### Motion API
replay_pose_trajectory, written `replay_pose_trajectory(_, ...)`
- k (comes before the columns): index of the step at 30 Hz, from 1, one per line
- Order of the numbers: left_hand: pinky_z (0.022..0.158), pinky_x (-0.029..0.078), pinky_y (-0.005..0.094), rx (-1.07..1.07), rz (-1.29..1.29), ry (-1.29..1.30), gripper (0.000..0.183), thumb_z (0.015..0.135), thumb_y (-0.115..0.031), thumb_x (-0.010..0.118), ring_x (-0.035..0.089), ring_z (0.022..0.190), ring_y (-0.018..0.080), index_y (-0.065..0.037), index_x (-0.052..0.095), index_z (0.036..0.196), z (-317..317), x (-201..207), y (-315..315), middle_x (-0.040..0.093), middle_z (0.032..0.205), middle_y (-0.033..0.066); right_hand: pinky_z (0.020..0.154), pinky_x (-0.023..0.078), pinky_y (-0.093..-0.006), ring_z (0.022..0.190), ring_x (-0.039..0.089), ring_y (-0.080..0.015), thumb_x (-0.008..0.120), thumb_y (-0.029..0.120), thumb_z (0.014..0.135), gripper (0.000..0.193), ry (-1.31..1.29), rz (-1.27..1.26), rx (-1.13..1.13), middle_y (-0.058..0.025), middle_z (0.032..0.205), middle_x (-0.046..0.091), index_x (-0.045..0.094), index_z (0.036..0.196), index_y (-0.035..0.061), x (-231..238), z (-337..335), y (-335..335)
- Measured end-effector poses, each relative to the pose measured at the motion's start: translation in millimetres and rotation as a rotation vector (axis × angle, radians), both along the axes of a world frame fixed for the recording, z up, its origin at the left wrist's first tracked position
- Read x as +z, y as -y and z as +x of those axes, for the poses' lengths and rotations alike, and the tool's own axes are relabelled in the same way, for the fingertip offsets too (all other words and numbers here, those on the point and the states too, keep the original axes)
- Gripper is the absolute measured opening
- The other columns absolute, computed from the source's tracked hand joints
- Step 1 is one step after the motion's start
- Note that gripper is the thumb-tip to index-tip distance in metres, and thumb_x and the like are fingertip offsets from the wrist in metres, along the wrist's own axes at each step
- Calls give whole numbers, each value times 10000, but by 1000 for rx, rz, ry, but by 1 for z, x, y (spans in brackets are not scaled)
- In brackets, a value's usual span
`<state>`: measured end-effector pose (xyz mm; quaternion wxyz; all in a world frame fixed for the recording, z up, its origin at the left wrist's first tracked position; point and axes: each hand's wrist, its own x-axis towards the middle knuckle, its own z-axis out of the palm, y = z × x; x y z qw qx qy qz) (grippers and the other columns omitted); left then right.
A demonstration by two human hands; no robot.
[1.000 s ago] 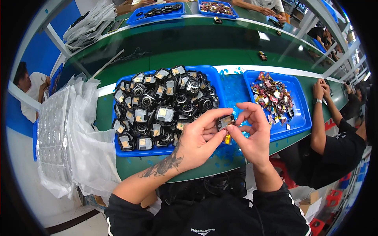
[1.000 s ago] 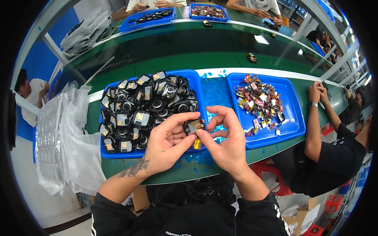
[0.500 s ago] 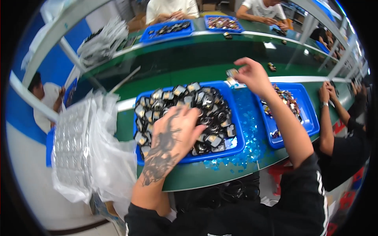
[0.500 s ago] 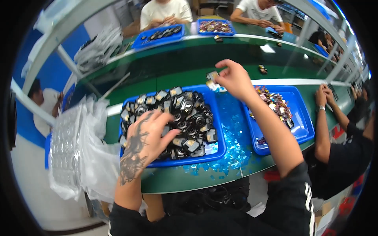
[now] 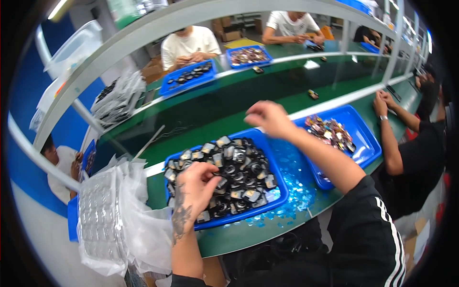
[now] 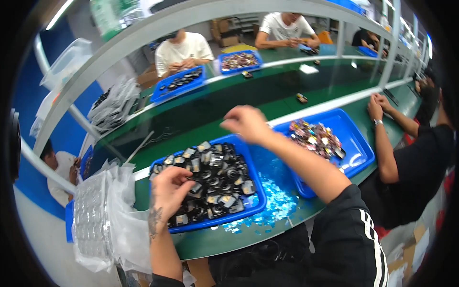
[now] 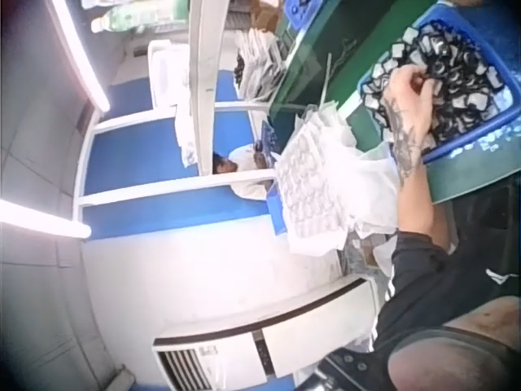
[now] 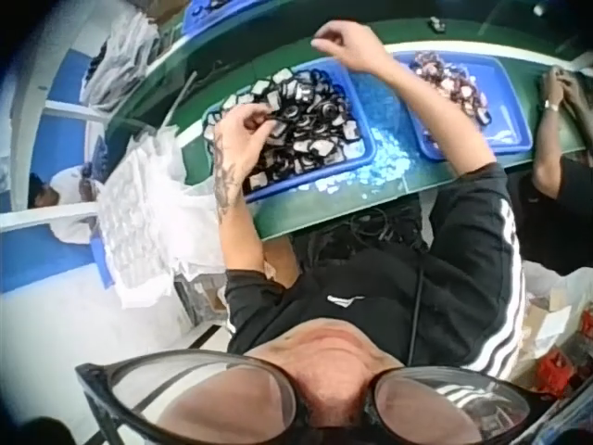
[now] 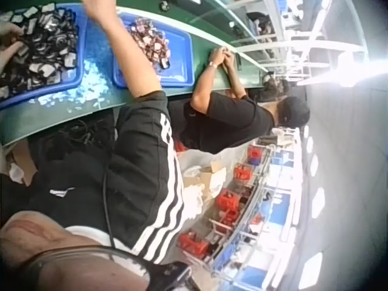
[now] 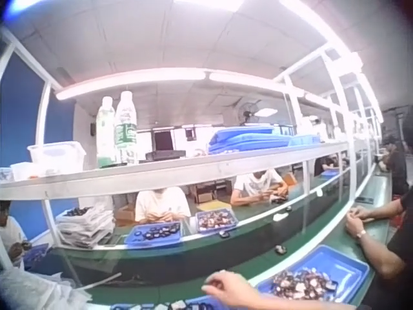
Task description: Assembling small electronic components for smartwatches on a factory production line.
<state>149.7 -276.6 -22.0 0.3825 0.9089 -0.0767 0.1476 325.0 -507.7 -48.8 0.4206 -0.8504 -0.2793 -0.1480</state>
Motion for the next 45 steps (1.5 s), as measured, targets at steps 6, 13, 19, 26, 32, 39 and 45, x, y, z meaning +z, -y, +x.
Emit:
replay_pose_trajectory(6,669,470,188,-73,-703,15,234,828,56,685,596,825,78,55,666,1061,-5,-6,37,625,952,49,619,528,-271,695,672,-125,645,201,921,229,-641,336,391,-78,728,681,657,926,-28,22,-141,-3)
replay_pose_trajectory(13,790,577,350,-239,-1036,-259,267,972,-99,544,694,904,256,73,574,1175,-18,-35,77,685,1018,187,632,536,-259,708,655,-117,678,83,882,106,-397,270,187,-89,842,690,681,879,-23,6,-163,64)
replay_pose_trajectory(19,722,575,303,-270,-1068,-465,298,972,-98,518,695,798,234,23,523,1244,-15,-29,86,683,1013,189,803,497,-373,851,630,-256,752,137,772,203,-182,-313,-103,-100,880,668,697,939,36,4,-150,174)
replay_pose_trajectory(26,782,547,284,-401,-847,-333,397,931,-3,535,629,966,184,0,486,1325,-20,-38,86,560,1174,137,733,474,-241,856,607,-124,684,106,871,100,-513,578,-142,-47,837,641,640,905,23,-15,-154,162)
replay_pose_trajectory(32,765,506,280,-316,-533,-97,340,757,-77,788,578,868,146,-110,719,1088,-28,-47,99,557,1122,99,740,440,-254,836,531,-102,625,151,938,80,-916,1247,328,-39,958,597,601,972,83,-18,-182,102)
replay_pose_trajectory(39,806,522,320,-330,-469,-37,266,749,-122,807,628,979,237,-61,738,999,-30,-44,101,556,1127,147,850,454,-293,970,576,-129,584,141,967,75,-997,1369,459,-59,1005,636,615,1010,88,-30,-194,52)
replay_pose_trajectory(45,726,529,241,-293,-534,-11,265,768,10,756,632,863,126,-39,743,1028,-32,-45,98,577,1099,96,883,448,-311,992,559,-129,576,137,971,87,-969,1331,388,-55,1046,627,613,1029,84,-34,-195,42)
